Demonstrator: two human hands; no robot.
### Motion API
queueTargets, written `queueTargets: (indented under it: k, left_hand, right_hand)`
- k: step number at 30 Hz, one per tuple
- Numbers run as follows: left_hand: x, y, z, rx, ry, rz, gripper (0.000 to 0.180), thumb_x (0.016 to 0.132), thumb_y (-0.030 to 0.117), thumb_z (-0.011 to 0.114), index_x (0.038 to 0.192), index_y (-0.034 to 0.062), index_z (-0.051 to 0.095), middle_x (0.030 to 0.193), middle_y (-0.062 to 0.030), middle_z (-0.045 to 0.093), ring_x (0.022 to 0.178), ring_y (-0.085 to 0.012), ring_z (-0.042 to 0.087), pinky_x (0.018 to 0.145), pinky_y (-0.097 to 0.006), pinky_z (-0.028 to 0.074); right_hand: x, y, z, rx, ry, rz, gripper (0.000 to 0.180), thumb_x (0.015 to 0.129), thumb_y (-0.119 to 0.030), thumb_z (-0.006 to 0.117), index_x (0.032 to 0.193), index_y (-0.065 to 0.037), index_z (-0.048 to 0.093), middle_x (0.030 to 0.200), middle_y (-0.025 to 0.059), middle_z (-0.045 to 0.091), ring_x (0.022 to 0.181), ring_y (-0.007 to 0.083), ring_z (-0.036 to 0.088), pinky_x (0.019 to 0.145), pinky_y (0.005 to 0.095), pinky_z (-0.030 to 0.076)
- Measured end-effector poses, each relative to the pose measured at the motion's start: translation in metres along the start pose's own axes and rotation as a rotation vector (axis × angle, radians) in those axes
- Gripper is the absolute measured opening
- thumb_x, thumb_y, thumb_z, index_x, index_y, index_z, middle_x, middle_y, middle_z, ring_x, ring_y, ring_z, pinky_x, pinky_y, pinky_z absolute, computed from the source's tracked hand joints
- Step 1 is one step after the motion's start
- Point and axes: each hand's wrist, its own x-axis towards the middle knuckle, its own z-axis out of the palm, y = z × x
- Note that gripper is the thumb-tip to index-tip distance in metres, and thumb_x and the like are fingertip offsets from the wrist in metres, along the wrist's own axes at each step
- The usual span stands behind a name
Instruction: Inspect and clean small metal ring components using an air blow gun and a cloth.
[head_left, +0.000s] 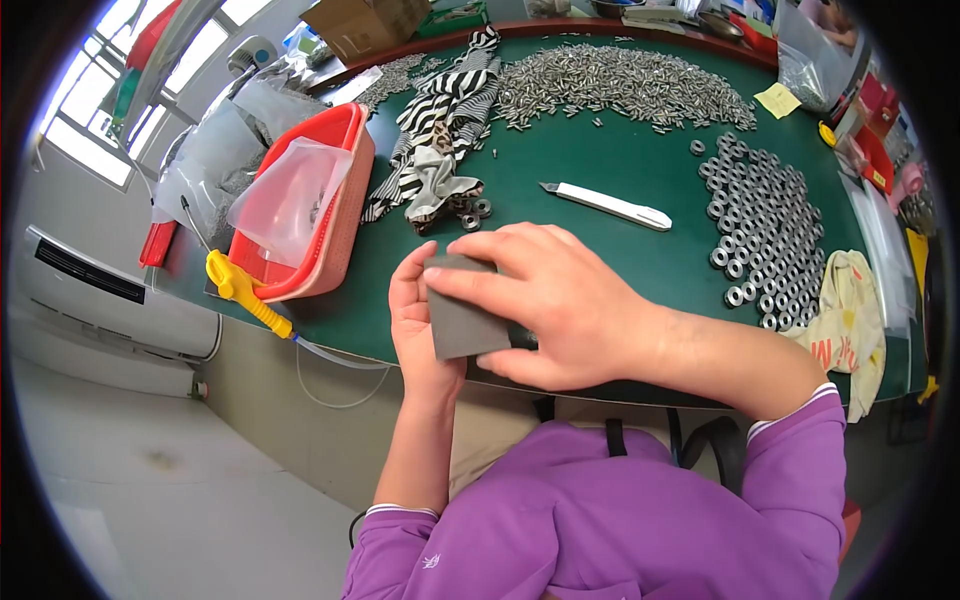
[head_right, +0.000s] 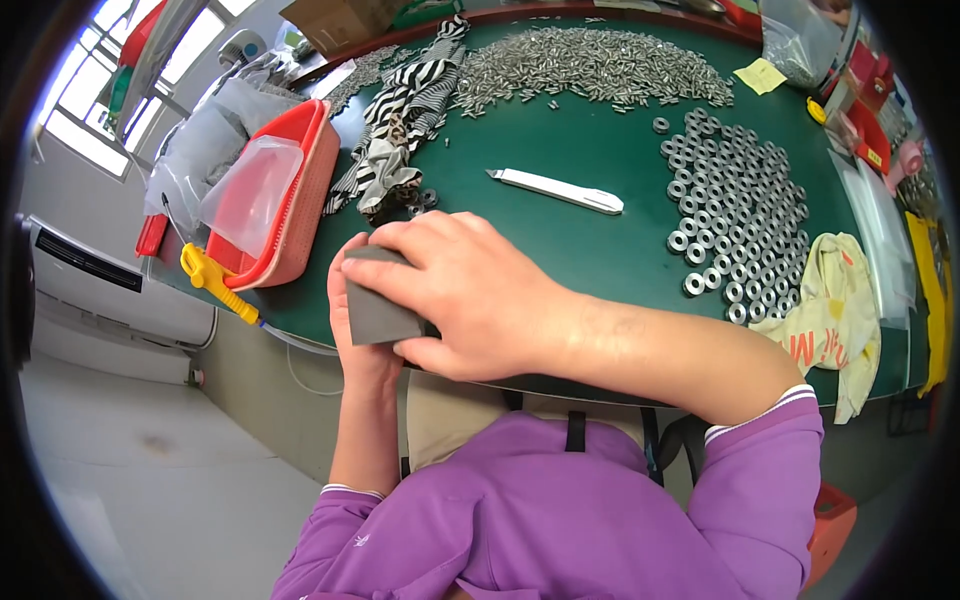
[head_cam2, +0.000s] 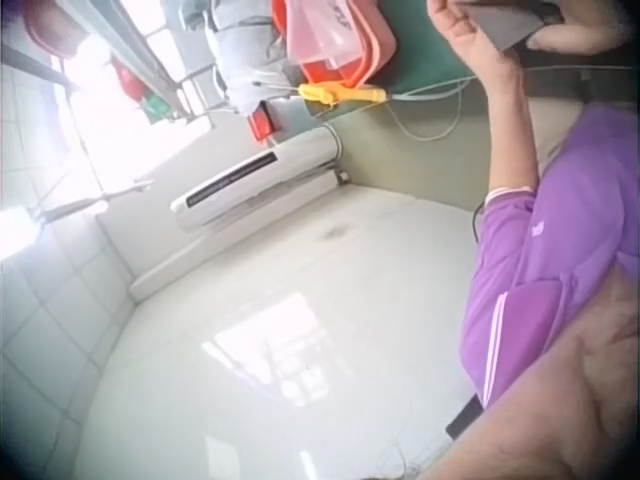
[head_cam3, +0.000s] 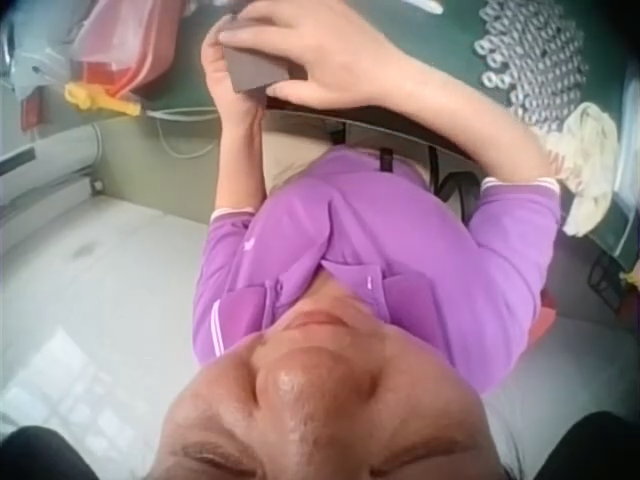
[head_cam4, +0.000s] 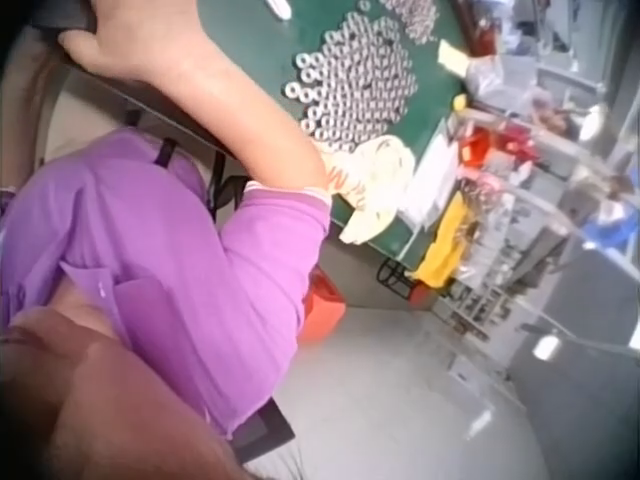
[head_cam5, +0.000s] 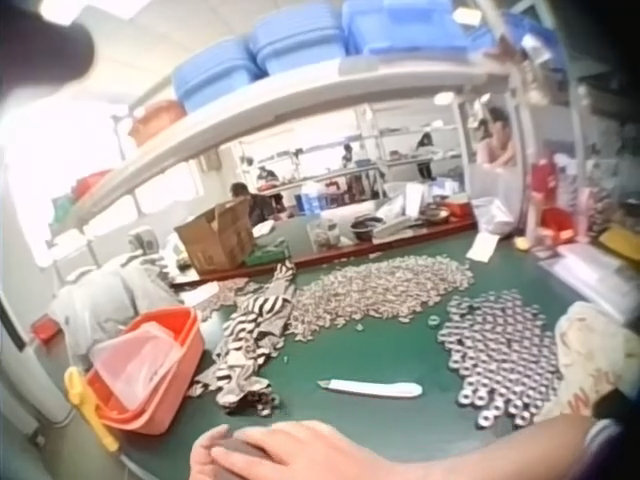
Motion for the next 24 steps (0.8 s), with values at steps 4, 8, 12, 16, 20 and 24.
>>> queueTargets:
  k: [4,8,12,16,20,24]
  left_hand:
    - [0.003,-0.007,-0.006,0.102,-0.140,0.091,0.053,0.083,-0.001,0.057,0.130,0.0053,0.031,0.109,-0.0107,0.056,0.096,-0.0159,0.057,0.082,-0.028,0.050]
    - [-0.002,-0.004,-0.003,0.191,-0.121,0.095,0.047,0.092,0.023,0.049,0.131,0.0050,0.031,0.119,-0.0104,0.047,0.107,-0.0199,0.051,0.090,-0.033,0.045]
    - [0.003,-0.007,-0.008,0.103,-0.157,0.083,0.057,0.085,0.001,0.057,0.133,0.0053,0.025,0.110,-0.0115,0.055,0.088,-0.0142,0.057,0.077,-0.027,0.049]
    - [0.003,-0.008,-0.004,0.096,-0.110,0.086,0.058,0.085,0.002,0.057,0.134,0.0054,0.025,0.108,-0.0115,0.056,0.089,-0.0140,0.057,0.078,-0.028,0.048]
    - [-0.001,-0.006,-0.009,-0.008,-0.131,0.064,0.055,0.086,0.006,0.056,0.133,0.0040,0.028,0.122,-0.0104,0.045,0.106,-0.0195,0.053,0.091,-0.033,0.045]
    - [0.002,-0.008,-0.007,0.125,-0.148,0.079,0.057,0.086,0.004,0.057,0.134,0.0041,0.025,0.111,-0.0113,0.055,0.087,-0.0149,0.056,0.077,-0.027,0.048]
  right_hand:
    - [0.010,0.031,-0.008,-0.166,0.123,0.147,0.061,0.063,-0.020,0.069,0.120,-0.007,0.053,0.112,0.0148,0.053,0.098,0.0309,0.052,0.084,0.0396,0.042]
    - [0.000,0.001,0.002,-0.032,-0.021,0.029,0.065,0.062,-0.023,0.071,0.123,-0.011,0.051,0.115,0.0139,0.050,0.101,0.0315,0.052,0.086,0.0426,0.041]
    - [0.007,0.048,-0.005,-0.231,0.169,0.204,0.057,0.064,-0.025,0.068,0.117,-0.008,0.055,0.109,0.0132,0.054,0.100,0.0299,0.050,0.085,0.0399,0.041]
    - [0.004,0.038,-0.006,-0.076,0.144,0.176,0.059,0.065,-0.027,0.069,0.119,-0.008,0.053,0.110,0.0136,0.053,0.101,0.0308,0.050,0.088,0.0400,0.040]
    - [0.000,0.005,0.004,0.002,0.004,0.043,0.061,0.064,-0.027,0.069,0.120,-0.010,0.051,0.111,0.0128,0.051,0.101,0.0305,0.049,0.087,0.0409,0.039]
    - [0.005,0.047,-0.007,-0.228,0.122,0.263,0.063,0.063,-0.024,0.070,0.122,-0.009,0.052,0.114,0.0148,0.051,0.105,0.0319,0.049,0.089,0.0395,0.041]
